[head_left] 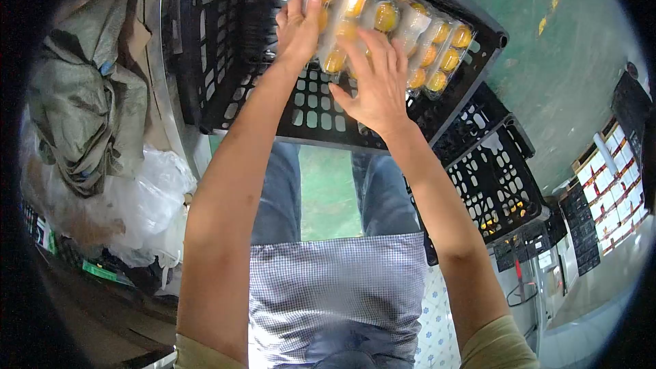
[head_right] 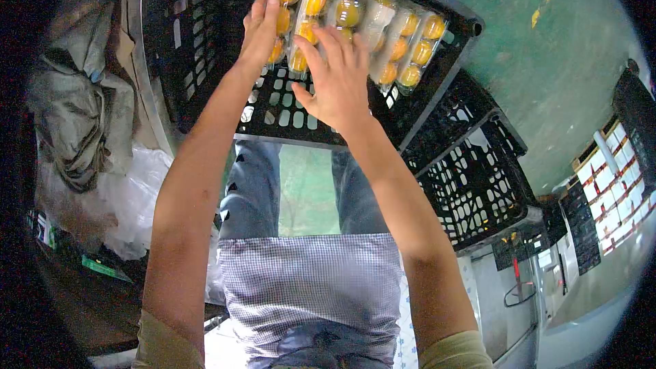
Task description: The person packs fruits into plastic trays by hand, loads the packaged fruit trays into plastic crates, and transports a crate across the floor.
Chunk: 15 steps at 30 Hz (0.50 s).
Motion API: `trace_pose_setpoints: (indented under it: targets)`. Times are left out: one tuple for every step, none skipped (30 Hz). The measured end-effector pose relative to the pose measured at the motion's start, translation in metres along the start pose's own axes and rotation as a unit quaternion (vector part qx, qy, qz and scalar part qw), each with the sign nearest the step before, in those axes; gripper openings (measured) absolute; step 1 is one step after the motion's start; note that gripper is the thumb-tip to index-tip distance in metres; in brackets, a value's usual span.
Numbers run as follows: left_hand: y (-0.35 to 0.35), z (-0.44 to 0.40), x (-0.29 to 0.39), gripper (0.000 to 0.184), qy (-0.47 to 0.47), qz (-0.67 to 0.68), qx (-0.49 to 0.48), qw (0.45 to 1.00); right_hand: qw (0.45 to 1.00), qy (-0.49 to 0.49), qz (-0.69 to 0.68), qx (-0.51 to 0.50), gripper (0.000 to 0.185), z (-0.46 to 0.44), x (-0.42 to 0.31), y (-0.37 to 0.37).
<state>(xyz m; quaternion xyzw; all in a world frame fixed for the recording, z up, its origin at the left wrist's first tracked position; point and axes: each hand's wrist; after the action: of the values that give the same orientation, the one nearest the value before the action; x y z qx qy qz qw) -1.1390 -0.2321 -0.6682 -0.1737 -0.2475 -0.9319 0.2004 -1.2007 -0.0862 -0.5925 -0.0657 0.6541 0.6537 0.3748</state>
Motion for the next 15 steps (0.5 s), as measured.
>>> trace_pose_setpoints:
  targets:
    - [0.000, 0.007, 0.002, 0.072, -0.007, -0.018, 0.008, 1.000, 1.000, 0.000, -0.012, 0.006, 0.072, 0.000, -0.002, 0.003]
    - [0.002, 0.012, 0.004, 0.069, 0.002, -0.041, 0.004, 0.999, 1.000, 0.007, -0.011, 0.020, 0.068, -0.002, -0.004, 0.004]
    - [0.000, 0.018, 0.004, 0.067, -0.007, -0.053, 0.009, 0.999, 0.999, 0.013, -0.011, 0.034, 0.064, -0.005, -0.005, 0.005]
    - [-0.004, 0.024, 0.003, 0.066, -0.017, -0.066, 0.014, 0.998, 0.999, 0.019, -0.011, 0.049, 0.060, -0.009, -0.005, 0.005]
    - [-0.007, 0.027, 0.001, 0.064, -0.026, -0.079, 0.021, 0.996, 0.998, 0.037, 0.009, 0.058, 0.055, -0.015, -0.003, 0.004]
    - [-0.012, 0.022, -0.011, 0.059, -0.045, -0.054, 0.014, 0.997, 0.996, 0.056, 0.027, 0.068, 0.050, -0.026, 0.000, 0.002]
    - [-0.010, 0.027, -0.012, 0.055, -0.094, -0.037, 0.028, 0.995, 0.993, 0.077, 0.044, 0.076, 0.046, -0.036, -0.001, -0.001]
    - [-0.008, 0.030, -0.012, 0.054, -0.086, 0.022, -0.002, 0.996, 0.993, 0.080, 0.062, 0.065, 0.039, -0.045, -0.004, -0.002]
    - [0.001, 0.034, -0.007, 0.053, -0.079, 0.076, -0.028, 0.994, 0.988, 0.104, 0.112, 0.029, 0.043, -0.051, 0.001, -0.008]
    - [0.003, 0.028, -0.021, 0.054, -0.103, 0.103, -0.050, 0.988, 0.988, 0.093, 0.126, -0.004, 0.044, -0.053, 0.004, -0.014]
    - [0.013, 0.020, -0.031, 0.054, -0.130, 0.123, -0.065, 0.982, 0.987, 0.086, 0.133, -0.029, 0.046, -0.058, 0.005, -0.018]
    - [0.027, 0.030, -0.025, 0.050, -0.144, 0.030, 0.008, 0.989, 0.988, 0.089, 0.123, -0.034, 0.047, -0.061, 0.006, -0.019]
    - [0.038, 0.051, -0.019, 0.046, -0.154, -0.064, 0.084, 0.982, 0.989, 0.094, 0.110, -0.039, 0.049, -0.060, 0.005, -0.016]
    - [0.058, 0.074, -0.008, 0.052, -0.099, -0.056, 0.090, 0.989, 0.988, 0.098, 0.114, -0.045, 0.049, -0.062, -0.001, -0.009]
    - [0.072, 0.103, -0.006, 0.054, -0.170, -0.093, 0.178, 0.965, 0.986, 0.104, 0.122, -0.050, 0.049, -0.063, -0.006, -0.002]
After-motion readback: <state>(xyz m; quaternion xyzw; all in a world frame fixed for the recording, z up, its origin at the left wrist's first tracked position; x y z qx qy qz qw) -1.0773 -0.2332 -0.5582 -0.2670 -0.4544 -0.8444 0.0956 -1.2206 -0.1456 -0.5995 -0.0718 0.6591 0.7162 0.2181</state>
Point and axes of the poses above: each hand's wrist, its own z-axis away from the middle knuckle, its own y-axis out of the back of the hand, x = y × z, and after that the axes turned 7 degrees about y, right-handed
